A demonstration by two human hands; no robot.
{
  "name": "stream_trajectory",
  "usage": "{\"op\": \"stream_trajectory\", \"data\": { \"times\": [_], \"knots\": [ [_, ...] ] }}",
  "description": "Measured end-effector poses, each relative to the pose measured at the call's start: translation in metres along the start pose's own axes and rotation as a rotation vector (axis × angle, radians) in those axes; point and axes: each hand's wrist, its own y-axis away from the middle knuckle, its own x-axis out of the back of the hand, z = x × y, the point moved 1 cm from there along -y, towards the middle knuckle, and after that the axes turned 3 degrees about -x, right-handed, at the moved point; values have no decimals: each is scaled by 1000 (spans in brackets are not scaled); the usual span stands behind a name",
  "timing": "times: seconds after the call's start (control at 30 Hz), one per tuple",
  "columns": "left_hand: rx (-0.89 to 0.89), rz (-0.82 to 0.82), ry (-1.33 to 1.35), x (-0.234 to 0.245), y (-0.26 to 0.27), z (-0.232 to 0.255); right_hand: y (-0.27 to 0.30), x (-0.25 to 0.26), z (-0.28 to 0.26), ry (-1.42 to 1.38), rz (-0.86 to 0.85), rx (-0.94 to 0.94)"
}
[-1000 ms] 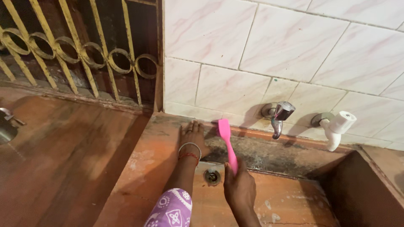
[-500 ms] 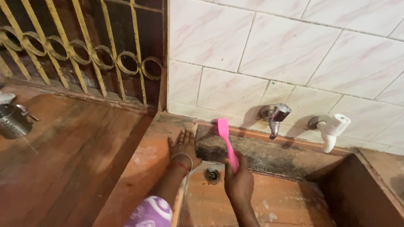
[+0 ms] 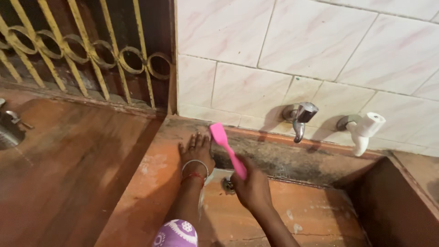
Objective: The person scrubs the interior and rim of a terracotta-colored sink using a pink brush, then rinses the sink and their hands under running water from a metal faucet.
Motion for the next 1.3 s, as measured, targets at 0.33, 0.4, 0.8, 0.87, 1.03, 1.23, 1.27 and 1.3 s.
{"op": "stream_trajectory", "data": {
  "times": [0.33, 0.4, 0.8, 0.87, 1.03, 1.23, 1.27, 1.3],
  "knots": [
    [7, -41, -3, 8, -1, 2, -23, -17, -22, 133, 7, 87],
    [11, -45, 9, 6, -2, 3, -20, -14, -23, 128, 14, 116],
    [4, -43, 10, 8, 0, 2, -24, -14, -21, 160, -14, 69],
    [2, -6, 51, 9, 0, 3, -32, -14, -26, 167, 24, 129],
    [10, -28, 3, 9, -2, 2, 0, -6, -27, 252, -145, 6],
    [6, -8, 19, 2, -3, 2, -18, -14, -36, 378, -133, 125],
    [8, -16, 17, 0, -3, 1, -25, -17, -38, 381, -110, 137],
    [-7, 14, 3, -1, -5, 0, -27, -19, -39, 375, -112, 153]
  ]
}}
